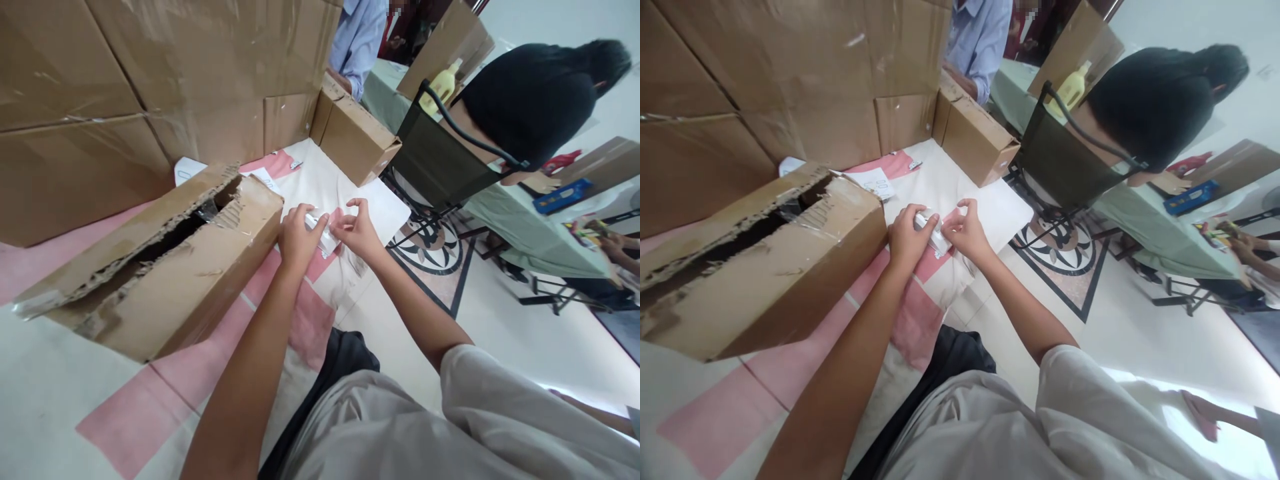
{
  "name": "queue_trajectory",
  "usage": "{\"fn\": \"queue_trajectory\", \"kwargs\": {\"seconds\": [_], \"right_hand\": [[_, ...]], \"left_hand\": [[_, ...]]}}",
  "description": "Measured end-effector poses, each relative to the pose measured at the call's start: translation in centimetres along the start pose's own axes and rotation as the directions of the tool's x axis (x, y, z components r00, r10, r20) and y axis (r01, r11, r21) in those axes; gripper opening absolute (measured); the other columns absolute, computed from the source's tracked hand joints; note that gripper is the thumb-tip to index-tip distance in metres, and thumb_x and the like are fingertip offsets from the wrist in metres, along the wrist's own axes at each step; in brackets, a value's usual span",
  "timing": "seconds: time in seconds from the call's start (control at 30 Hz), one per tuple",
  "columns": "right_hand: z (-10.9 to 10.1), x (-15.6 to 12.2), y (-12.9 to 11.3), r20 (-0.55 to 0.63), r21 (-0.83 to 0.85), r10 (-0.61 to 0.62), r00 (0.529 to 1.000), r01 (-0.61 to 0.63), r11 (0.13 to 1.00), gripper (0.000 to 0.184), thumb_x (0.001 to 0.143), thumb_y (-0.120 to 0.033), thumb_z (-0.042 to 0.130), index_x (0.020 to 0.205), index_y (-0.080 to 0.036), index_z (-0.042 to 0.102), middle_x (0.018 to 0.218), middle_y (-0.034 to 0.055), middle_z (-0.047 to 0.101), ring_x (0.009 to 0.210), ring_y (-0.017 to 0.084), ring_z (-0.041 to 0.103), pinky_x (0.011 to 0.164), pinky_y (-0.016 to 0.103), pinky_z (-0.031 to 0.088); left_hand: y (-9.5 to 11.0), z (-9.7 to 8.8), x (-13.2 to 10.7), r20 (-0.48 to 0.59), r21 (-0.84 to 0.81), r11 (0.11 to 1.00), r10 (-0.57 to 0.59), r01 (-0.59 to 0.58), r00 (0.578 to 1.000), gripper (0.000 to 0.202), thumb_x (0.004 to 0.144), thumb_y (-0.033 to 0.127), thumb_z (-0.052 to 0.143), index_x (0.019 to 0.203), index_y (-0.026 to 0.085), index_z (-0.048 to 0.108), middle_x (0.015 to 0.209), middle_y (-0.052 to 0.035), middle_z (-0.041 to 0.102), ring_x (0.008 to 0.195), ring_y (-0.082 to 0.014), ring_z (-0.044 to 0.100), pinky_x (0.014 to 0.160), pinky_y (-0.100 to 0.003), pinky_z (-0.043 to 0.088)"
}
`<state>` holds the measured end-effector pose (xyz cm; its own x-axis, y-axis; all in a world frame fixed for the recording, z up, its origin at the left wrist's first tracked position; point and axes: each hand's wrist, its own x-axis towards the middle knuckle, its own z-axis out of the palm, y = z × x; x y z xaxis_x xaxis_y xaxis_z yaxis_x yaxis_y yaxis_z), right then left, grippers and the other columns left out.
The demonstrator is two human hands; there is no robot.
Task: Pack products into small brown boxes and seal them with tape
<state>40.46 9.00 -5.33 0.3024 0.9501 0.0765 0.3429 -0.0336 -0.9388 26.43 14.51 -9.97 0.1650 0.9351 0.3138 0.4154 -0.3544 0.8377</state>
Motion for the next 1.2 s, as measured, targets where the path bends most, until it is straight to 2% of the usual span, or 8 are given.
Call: {"fn": "queue_trajectory", "kwargs": {"seconds": [0.23,0.33,0.43,0.7,0.9,1.0,1.1,1.2], "right_hand": [[0.7,0.5,0.5,0.029,0.09,0.017,0.999,-0.019,0.996,0.058,0.069,-0.024,0.077,0.104,-0.028,0.031,0.063,-0.0131,0.063,0.054,0.01,0.058,0.06,0.023,0.047],[0.7,0.5,0.5,-0.013,0.151,0.014,1.0,-0.012,0.988,0.059,0.068,-0.024,0.077,0.103,-0.028,0.031,0.063,-0.0134,0.063,0.052,0.01,0.056,0.056,0.022,0.045],[0.4,0.4,0.4,-0.076,0.175,-0.016,0.997,0.029,0.984,0.059,0.068,-0.024,0.078,0.103,-0.029,0.031,0.066,-0.0124,0.065,0.058,0.011,0.06,0.059,0.023,0.048],[-0.2,-0.5,0.5,-0.028,0.113,0.027,0.999,-0.024,0.993,0.058,0.07,-0.023,0.077,0.106,-0.028,0.031,0.072,-0.0078,0.07,0.06,0.012,0.061,0.064,0.026,0.049],[0.6,-0.3,0.7,-0.056,0.062,-0.1,0.993,0.103,0.993,0.057,0.07,-0.022,0.076,0.108,-0.028,0.034,0.094,-0.0033,0.072,0.075,0.013,0.064,0.074,0.029,0.049],[1.1,-0.1,0.8,-0.061,0.06,-0.135,0.989,0.139,0.989,0.056,0.072,-0.022,0.076,0.108,-0.028,0.034,0.094,-0.0032,0.07,0.078,0.014,0.062,0.078,0.03,0.049],[1.5,-0.1,1.3,-0.082,0.074,-0.137,0.987,0.143,0.987,0.055,0.074,-0.024,0.076,0.109,-0.028,0.034,0.092,-0.004,0.068,0.075,0.013,0.06,0.076,0.029,0.047],[1.9,-0.2,2.0,-0.091,0.121,-0.147,0.985,0.157,0.98,0.053,0.078,-0.028,0.076,0.11,-0.028,0.034,0.094,-0.0038,0.068,0.075,0.012,0.06,0.076,0.029,0.047]], "left_hand": [[-0.1,0.1,0.0,0.003,0.016,1.0,0.003,-0.003,1.0,0.026,0.092,0.047,0.063,0.11,0.028,0.065,0.112,-0.0061,0.071,0.105,-0.0274,0.065,0.085,-0.036,0.046],[0.0,0.1,0.1,-0.006,0.017,1.0,-0.01,0.01,1.0,0.025,0.094,0.048,0.06,0.109,0.028,0.065,0.111,-0.0059,0.072,0.104,-0.0272,0.066,0.084,-0.035,0.045],[0.2,0.1,0.3,-0.018,-0.015,1.0,-0.022,0.022,1.0,0.025,0.096,0.048,0.056,0.105,0.027,0.065,0.11,-0.0056,0.072,0.103,-0.0257,0.066,0.084,-0.034,0.045],[-0.1,0.1,0.9,-0.03,-0.122,0.985,-0.123,0.118,0.992,0.022,0.099,0.041,0.05,0.09,0.026,0.063,0.098,-0.0032,0.073,0.093,-0.0209,0.066,0.086,-0.032,0.047],[-0.2,0.3,1.0,-0.03,-0.132,0.981,-0.149,0.144,0.988,0.021,0.098,0.041,0.051,0.089,0.026,0.063,0.095,-0.0027,0.073,0.091,-0.021,0.066,0.085,-0.032,0.047],[-0.2,0.3,0.9,-0.051,-0.147,0.984,-0.11,0.101,0.993,0.023,0.098,0.04,0.05,0.09,0.025,0.063,0.095,-0.0039,0.071,0.092,-0.0208,0.066,0.086,-0.032,0.048],[-0.1,0.0,0.7,-0.072,-0.154,0.988,0.002,-0.014,0.997,0.019,0.094,0.04,0.057,0.099,0.023,0.065,0.104,-0.0056,0.068,0.101,-0.0215,0.064,0.092,-0.033,0.047],[-0.1,-0.2,0.6,-0.001,-0.119,0.985,0.124,-0.123,0.992,0.028,0.084,0.034,0.07,0.11,0.025,0.067,0.115,-0.0052,0.065,0.111,-0.0241,0.061,0.1,-0.037,0.045]]}}
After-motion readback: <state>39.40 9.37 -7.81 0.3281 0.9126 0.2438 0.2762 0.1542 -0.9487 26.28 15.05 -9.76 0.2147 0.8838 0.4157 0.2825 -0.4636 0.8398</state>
